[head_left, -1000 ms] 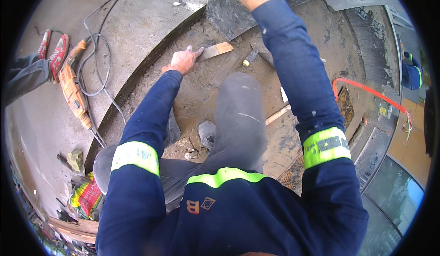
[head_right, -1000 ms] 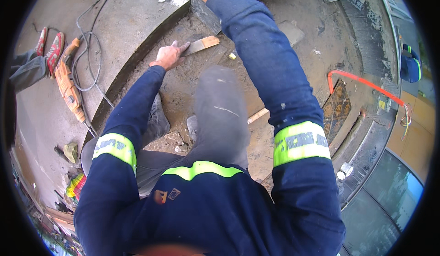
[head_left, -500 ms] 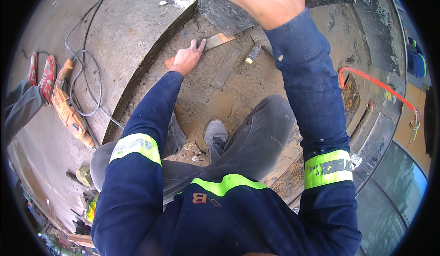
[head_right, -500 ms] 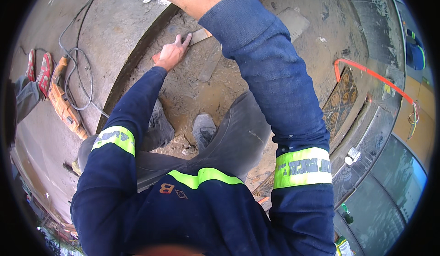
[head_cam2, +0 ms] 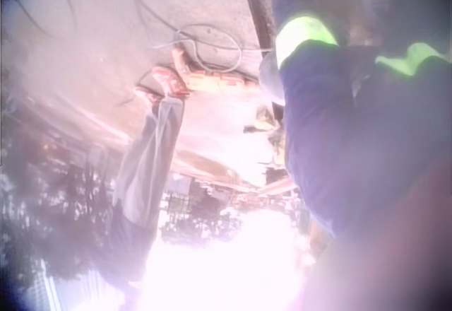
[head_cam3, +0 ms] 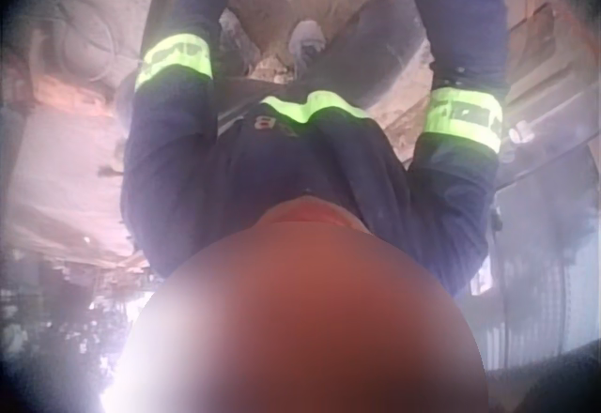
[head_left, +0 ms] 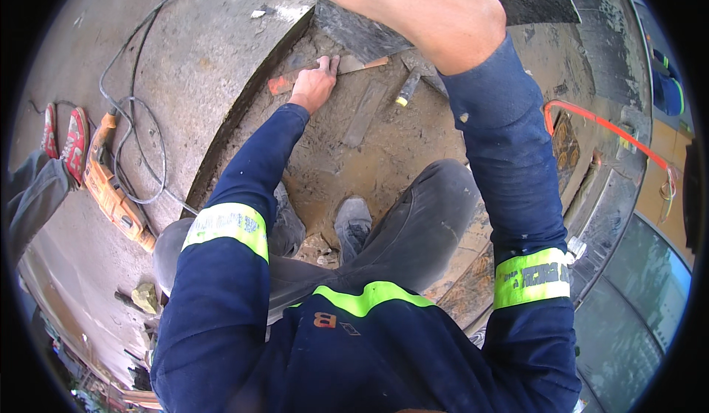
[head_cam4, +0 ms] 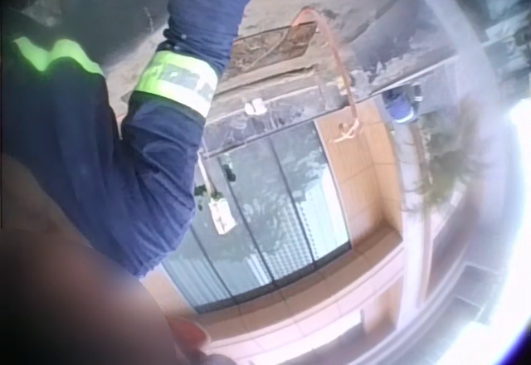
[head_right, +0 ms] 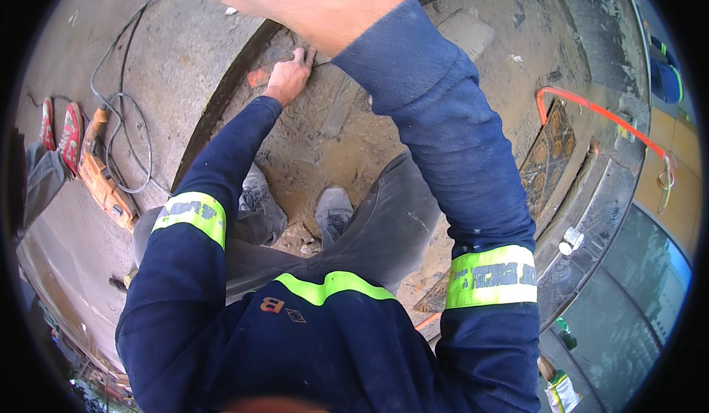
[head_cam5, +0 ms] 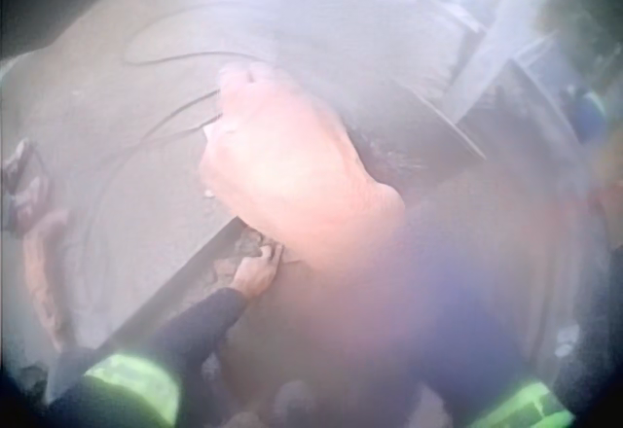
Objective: The person is installing a dark stone tile onto a concrete step. They apply mortar to the back of the tile using a trowel, place it on the step, and use a hammer to tap it into position. The person also uses a metal square to check alignment and places a wooden spacer between tiles.
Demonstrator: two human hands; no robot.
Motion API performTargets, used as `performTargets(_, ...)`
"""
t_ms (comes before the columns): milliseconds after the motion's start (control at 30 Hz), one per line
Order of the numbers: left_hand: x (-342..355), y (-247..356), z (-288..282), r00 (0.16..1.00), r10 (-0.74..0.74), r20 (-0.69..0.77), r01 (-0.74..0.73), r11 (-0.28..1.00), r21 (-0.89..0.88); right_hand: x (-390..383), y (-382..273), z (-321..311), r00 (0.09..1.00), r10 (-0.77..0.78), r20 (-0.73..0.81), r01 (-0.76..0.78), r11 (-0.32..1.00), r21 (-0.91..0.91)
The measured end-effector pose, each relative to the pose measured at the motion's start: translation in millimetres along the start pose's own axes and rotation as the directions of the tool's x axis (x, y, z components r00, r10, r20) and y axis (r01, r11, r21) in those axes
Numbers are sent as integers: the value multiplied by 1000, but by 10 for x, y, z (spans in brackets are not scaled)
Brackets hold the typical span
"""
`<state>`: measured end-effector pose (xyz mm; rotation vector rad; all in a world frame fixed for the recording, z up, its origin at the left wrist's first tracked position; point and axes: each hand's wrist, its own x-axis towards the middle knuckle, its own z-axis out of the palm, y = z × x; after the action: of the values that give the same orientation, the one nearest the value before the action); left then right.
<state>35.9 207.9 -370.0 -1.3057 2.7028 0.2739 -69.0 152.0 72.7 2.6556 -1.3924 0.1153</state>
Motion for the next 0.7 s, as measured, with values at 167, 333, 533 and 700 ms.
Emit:
performTargets(167, 66, -84, 3, 993, 117, 2, -117, 989, 88, -811, 25, 187, 834, 294, -467, -127, 926, 356)
performTargets(333, -30, -83, -104, 1000, 5, 9, -4, 998, -57, -1209, -31, 255, 429, 824, -370, -383, 537, 751)
performTargets(533, -59, -98, -42, 992, -54, -111, 30, 978, -208, -1208, 205, 416, 452, 773, -445, -228, 582, 781)
performTargets(700, 46, -79, 23, 995, -27, -99, 6, 979, -203, -1165, 243, 348, 497, 747, -442, -232, 605, 762)
